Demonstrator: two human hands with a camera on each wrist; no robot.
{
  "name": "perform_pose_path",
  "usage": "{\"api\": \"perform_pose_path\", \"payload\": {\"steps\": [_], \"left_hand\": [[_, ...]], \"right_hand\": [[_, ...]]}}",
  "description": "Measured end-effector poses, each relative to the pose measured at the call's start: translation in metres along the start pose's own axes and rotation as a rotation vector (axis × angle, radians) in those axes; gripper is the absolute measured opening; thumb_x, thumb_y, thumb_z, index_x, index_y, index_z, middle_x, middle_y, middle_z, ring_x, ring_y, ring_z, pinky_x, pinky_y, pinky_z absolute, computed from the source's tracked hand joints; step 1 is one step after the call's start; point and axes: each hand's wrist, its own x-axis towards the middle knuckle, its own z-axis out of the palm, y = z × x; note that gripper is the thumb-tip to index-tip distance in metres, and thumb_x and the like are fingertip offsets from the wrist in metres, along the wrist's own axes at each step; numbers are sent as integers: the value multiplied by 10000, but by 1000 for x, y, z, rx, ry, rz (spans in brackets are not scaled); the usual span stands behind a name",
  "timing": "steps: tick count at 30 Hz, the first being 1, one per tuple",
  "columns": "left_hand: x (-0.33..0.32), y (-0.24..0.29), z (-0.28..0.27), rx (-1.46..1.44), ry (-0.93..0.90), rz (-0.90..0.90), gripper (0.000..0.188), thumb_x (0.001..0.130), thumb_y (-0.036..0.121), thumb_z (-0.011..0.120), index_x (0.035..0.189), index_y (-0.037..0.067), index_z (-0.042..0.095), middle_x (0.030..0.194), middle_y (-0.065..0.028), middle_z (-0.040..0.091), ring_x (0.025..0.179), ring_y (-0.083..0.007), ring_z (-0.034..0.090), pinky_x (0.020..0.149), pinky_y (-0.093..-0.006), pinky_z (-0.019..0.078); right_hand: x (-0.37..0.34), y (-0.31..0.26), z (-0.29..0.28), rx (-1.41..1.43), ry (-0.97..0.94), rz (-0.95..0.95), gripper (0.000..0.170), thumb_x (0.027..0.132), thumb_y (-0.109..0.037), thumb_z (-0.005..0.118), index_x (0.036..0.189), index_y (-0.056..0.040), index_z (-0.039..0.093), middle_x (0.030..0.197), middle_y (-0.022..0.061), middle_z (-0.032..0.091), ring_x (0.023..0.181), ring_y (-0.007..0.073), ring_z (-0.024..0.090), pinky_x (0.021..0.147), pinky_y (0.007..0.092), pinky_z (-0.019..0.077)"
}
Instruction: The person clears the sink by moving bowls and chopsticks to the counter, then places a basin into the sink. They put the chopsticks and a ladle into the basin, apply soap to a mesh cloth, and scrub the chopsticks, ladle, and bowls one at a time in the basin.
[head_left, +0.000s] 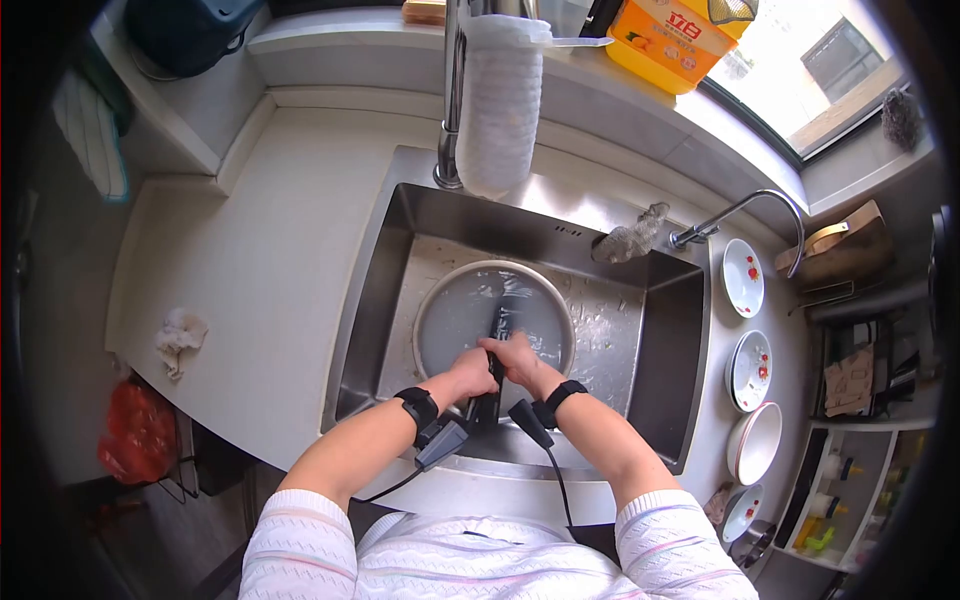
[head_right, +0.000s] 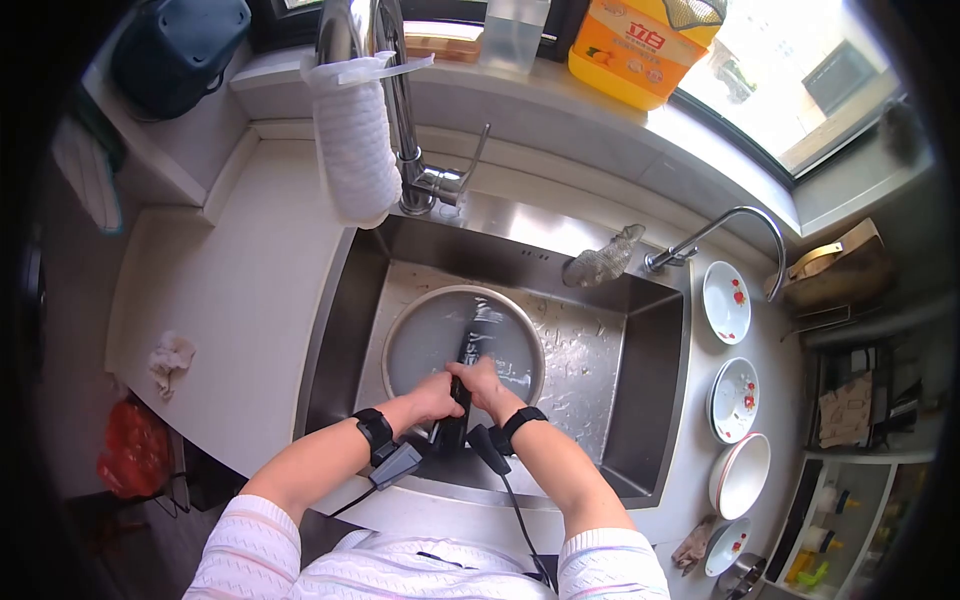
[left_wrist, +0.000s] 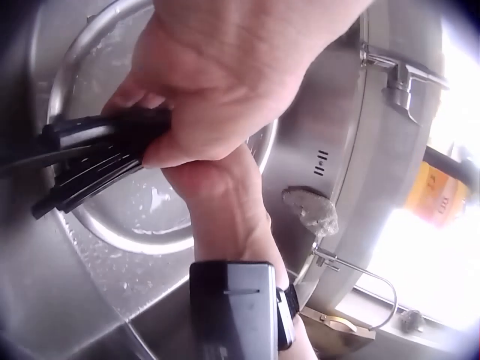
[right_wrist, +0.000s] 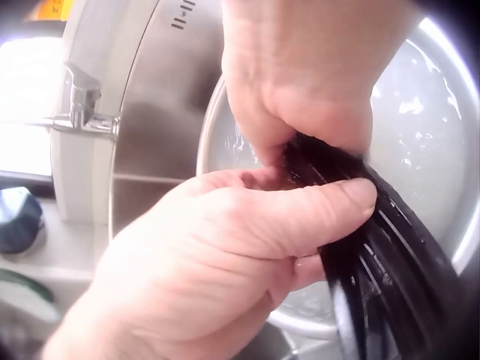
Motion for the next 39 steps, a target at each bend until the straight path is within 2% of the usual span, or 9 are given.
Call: {"api": "perform_pose_path", "payload": {"steps": [5,7,10,14,20,23,25,29,39], "left_hand": [[-16,5,5,11,200,108,469,618,145,702,1019,-15,520,883,-157,613,826,-257,607,723,-342,479],[-24,0,0,-579,111,138,414,674,87,670,1038,-20,507,860,-117,615,776,-177,607,674,-299,488],[-41,6,-8,-872,93,17,362,709,47,645,1042,-5,515,831,-80,607,735,-111,584,636,-251,478],[-35,0,-11,-596,-48,80,392,703,88,667,1056,4,518,814,-74,603,713,-131,578,644,-265,473],[-15,8,-26,-265,127,250,343,712,164,674,997,7,567,822,-38,599,760,-147,573,667,-302,461],[-21,32,-62,-750,162,231,239,740,160,652,940,44,592,832,-16,595,798,-127,561,668,-287,446],[-19,31,-78,-1106,-27,212,135,778,164,629,888,91,600,837,-2,592,812,-114,553,676,-280,438],[-22,31,-83,-1107,12,156,61,799,170,618,829,121,597,827,6,591,805,-101,548,678,-291,443],[-100,48,-200,-1532,282,780,75,827,95,567,885,88,615,887,-84,631,865,-238,602,705,-363,482]], "right_hand": [[-22,-22,-7,169,-108,6,198,722,30,585,881,92,485,796,139,568,674,239,602,546,343,511],[-26,-27,-17,336,-209,34,163,712,57,548,861,50,483,784,114,565,744,242,602,635,357,520],[-47,-48,-26,398,-297,1,181,700,74,524,867,18,487,794,99,568,829,243,596,733,390,505],[-61,-68,-33,398,-347,-139,237,671,100,507,875,-21,492,806,82,573,940,250,568,800,418,459],[-64,-75,-39,197,-386,-249,304,612,109,543,877,-36,510,812,58,574,851,200,563,802,345,436],[-65,-68,-37,32,-444,-269,267,614,83,553,851,-39,538,801,40,578,809,156,553,774,291,421],[-65,-62,-31,-63,-496,-286,222,641,40,584,845,-47,564,780,13,581,768,111,541,737,245,413],[-69,-63,-22,-25,-493,-259,206,665,11,612,857,-51,569,768,8,583,743,100,538,724,232,412],[-39,-59,-9,-122,-403,-320,145,712,3,617,843,-37,574,789,25,592,785,122,568,741,244,435]]}}
